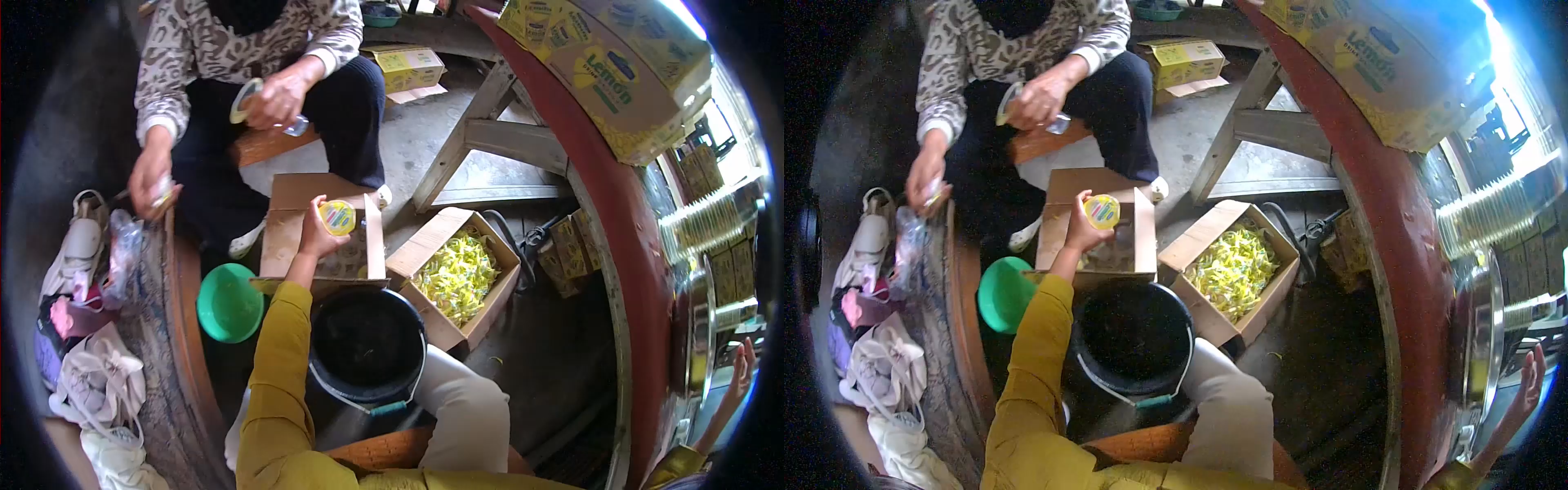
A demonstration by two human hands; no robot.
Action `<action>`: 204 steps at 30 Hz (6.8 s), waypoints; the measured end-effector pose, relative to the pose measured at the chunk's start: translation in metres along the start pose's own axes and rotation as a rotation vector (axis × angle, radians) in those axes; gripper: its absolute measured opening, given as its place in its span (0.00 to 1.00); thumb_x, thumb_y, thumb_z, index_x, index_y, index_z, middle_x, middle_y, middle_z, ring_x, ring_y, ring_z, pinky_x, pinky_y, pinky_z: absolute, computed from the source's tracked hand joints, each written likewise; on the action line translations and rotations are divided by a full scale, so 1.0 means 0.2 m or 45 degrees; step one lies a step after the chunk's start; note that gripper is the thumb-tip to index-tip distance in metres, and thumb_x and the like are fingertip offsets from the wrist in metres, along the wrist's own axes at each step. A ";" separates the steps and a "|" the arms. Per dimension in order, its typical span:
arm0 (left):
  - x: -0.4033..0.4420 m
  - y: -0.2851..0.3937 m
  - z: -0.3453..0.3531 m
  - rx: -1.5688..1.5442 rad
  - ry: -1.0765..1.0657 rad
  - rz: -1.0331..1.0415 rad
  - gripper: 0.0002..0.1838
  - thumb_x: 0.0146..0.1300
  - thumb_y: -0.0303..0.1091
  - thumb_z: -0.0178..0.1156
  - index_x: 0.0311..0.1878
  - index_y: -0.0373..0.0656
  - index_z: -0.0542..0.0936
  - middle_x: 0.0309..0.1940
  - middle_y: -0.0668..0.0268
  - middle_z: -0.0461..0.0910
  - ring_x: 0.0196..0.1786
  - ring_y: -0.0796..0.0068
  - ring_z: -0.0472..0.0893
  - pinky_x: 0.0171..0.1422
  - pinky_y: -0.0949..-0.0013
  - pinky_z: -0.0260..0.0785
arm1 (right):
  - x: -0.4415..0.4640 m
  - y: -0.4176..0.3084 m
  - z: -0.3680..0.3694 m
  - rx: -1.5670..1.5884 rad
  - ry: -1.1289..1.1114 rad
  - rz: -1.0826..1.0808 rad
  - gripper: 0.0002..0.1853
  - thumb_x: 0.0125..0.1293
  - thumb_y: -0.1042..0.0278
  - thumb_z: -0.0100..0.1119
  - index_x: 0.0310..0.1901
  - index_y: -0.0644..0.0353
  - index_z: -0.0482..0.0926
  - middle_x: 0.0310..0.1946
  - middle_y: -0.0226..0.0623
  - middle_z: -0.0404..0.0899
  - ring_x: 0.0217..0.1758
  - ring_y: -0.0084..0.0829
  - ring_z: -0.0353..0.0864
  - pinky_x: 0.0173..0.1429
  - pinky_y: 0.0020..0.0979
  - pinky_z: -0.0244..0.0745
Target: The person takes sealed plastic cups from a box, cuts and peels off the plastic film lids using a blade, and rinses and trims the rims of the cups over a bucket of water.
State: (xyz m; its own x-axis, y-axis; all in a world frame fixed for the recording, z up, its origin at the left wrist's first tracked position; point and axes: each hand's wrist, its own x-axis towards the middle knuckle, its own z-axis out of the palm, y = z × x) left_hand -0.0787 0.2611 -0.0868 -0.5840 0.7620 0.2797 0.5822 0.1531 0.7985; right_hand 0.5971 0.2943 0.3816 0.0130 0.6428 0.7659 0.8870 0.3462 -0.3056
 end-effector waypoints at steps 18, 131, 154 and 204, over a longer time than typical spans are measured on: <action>-0.94 1.11 -0.86 -0.736 0.306 0.477 0.58 0.32 0.19 0.72 0.67 0.44 0.46 0.50 0.58 0.68 0.55 0.65 0.71 0.60 0.65 0.67 | 0.29 0.16 0.11 0.670 -0.168 -0.020 0.22 0.61 0.63 0.54 0.57 0.57 0.70 0.51 0.38 0.72 0.53 0.30 0.71 0.57 0.31 0.66; -1.30 0.70 -0.66 -0.624 -0.131 -0.085 0.62 0.35 0.16 0.69 0.70 0.48 0.38 0.52 0.55 0.72 0.55 0.67 0.73 0.61 0.64 0.63 | -1.48 -1.45 1.09 1.083 -1.153 -0.852 0.15 0.48 0.80 0.55 0.39 0.56 0.81 0.27 0.40 0.75 0.31 0.43 0.75 0.37 0.39 0.72; -1.31 0.74 -0.67 -0.712 -0.356 -0.091 0.68 0.33 0.14 0.68 0.70 0.55 0.29 0.52 0.55 0.72 0.54 0.66 0.73 0.59 0.63 0.65 | -1.62 -1.54 1.11 1.165 -0.998 -1.168 0.17 0.45 0.81 0.57 0.37 0.50 0.83 0.26 0.32 0.74 0.30 0.34 0.74 0.35 0.33 0.70; -1.30 0.75 -0.68 -0.506 -0.357 -0.096 0.67 0.34 0.21 0.70 0.70 0.49 0.28 0.47 0.53 0.76 0.50 0.63 0.76 0.58 0.65 0.65 | -1.66 -1.52 1.19 0.926 -1.037 -1.214 0.13 0.45 0.77 0.53 0.31 0.51 0.84 0.24 0.31 0.71 0.34 0.32 0.73 0.39 0.32 0.71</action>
State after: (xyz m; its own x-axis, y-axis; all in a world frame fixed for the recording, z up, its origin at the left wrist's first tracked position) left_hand 0.0843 0.0000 0.0327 -0.4095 0.9066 0.1021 0.2513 0.0045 0.9679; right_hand 0.2139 0.1392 0.0850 -0.9181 0.0912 0.3857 -0.0211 0.9606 -0.2773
